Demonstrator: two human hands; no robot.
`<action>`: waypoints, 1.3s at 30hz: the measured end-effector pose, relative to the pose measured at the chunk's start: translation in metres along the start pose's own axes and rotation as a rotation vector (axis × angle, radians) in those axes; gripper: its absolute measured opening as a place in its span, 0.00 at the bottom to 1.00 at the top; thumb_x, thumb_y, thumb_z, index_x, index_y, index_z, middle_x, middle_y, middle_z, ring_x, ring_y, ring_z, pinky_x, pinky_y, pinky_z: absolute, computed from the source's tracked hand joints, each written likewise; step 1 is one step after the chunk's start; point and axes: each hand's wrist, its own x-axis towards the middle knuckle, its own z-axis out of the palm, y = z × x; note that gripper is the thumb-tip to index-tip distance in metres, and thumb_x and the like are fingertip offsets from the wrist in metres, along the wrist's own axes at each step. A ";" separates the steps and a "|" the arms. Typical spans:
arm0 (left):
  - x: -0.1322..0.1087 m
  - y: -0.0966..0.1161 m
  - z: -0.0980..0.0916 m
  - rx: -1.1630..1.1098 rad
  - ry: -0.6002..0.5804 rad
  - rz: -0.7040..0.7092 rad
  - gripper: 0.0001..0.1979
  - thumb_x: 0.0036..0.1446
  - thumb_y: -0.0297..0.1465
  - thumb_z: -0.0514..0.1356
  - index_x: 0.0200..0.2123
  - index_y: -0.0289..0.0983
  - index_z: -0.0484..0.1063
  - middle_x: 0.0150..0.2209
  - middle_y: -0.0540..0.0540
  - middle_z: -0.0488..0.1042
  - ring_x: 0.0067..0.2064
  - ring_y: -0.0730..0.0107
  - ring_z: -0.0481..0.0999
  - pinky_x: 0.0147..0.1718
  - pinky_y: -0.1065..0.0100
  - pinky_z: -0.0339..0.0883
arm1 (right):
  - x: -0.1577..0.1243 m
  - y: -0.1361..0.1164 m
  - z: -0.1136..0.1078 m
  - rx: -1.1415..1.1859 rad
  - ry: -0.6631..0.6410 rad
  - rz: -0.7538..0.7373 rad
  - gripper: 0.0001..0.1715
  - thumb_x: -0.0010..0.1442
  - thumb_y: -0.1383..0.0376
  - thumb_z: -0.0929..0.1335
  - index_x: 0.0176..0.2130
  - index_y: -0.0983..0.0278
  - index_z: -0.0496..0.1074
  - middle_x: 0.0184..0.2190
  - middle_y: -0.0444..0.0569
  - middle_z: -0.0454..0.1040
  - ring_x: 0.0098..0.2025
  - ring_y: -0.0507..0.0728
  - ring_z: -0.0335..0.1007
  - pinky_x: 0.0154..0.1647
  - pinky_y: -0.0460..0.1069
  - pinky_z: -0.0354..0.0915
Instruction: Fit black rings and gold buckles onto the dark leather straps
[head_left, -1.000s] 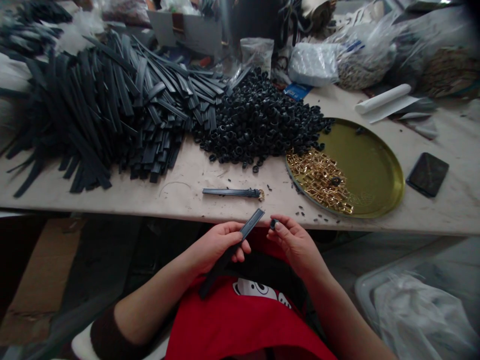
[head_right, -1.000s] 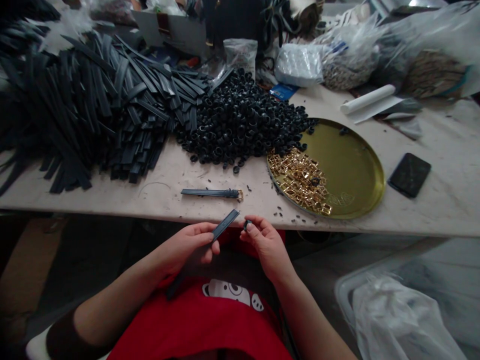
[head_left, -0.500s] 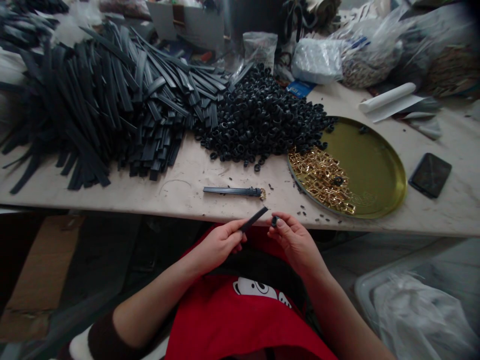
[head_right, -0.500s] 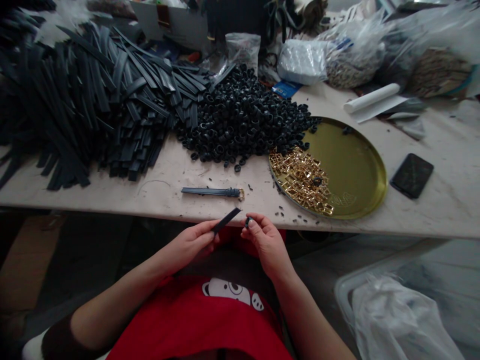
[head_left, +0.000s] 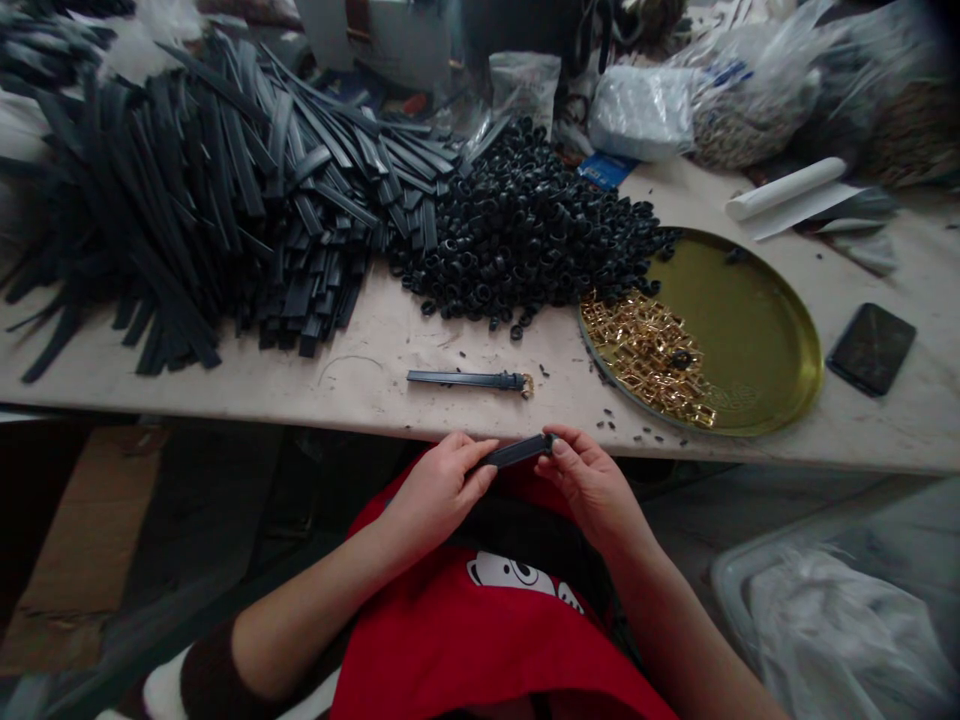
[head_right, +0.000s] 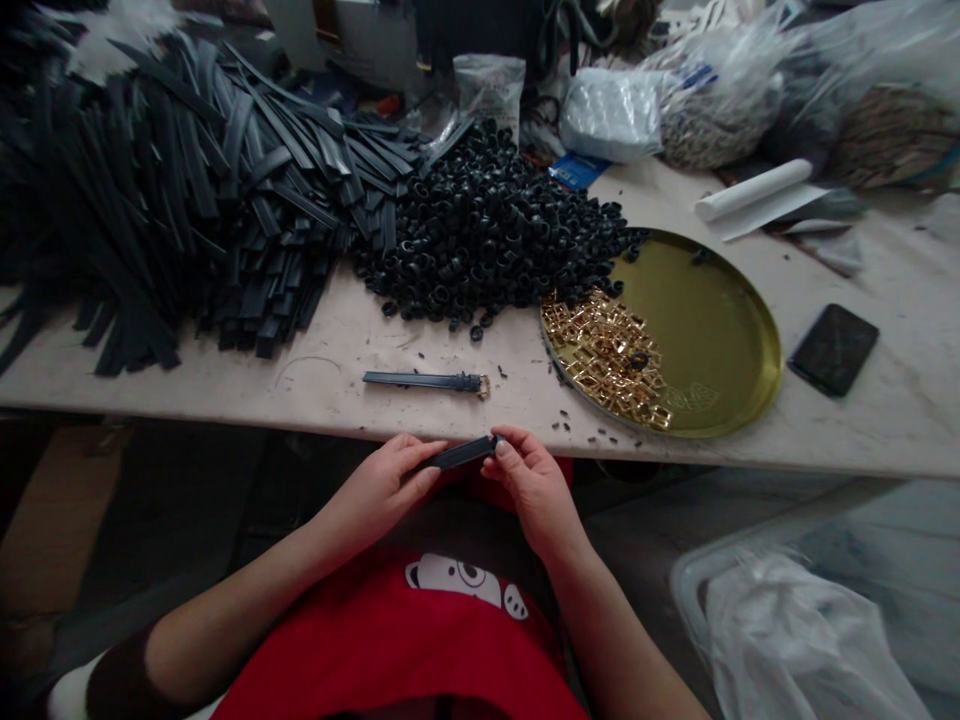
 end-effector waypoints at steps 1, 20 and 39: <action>0.000 0.000 0.000 0.026 -0.011 0.002 0.17 0.58 0.32 0.52 0.50 0.39 0.66 0.39 0.46 0.69 0.41 0.68 0.69 0.42 0.69 0.62 | 0.000 0.000 0.000 0.000 -0.001 0.008 0.18 0.45 0.60 0.73 0.37 0.62 0.71 0.29 0.41 0.73 0.25 0.45 0.69 0.31 0.41 0.69; -0.008 0.021 -0.018 -0.237 -0.472 -0.159 0.19 0.60 0.40 0.43 0.31 0.36 0.68 0.19 0.53 0.64 0.19 0.76 0.63 0.18 0.76 0.54 | -0.020 -0.003 0.004 -0.482 -0.379 -0.090 0.11 0.49 0.63 0.70 0.35 0.64 0.70 0.28 0.42 0.71 0.30 0.49 0.66 0.33 0.45 0.61; 0.043 0.002 -0.009 -0.908 -0.031 -0.379 0.18 0.51 0.47 0.55 0.30 0.36 0.65 0.17 0.55 0.63 0.17 0.80 0.59 0.15 0.78 0.49 | 0.051 -0.067 -0.017 -0.945 -0.001 -0.675 0.13 0.57 0.61 0.63 0.42 0.63 0.68 0.34 0.48 0.69 0.36 0.55 0.65 0.38 0.50 0.61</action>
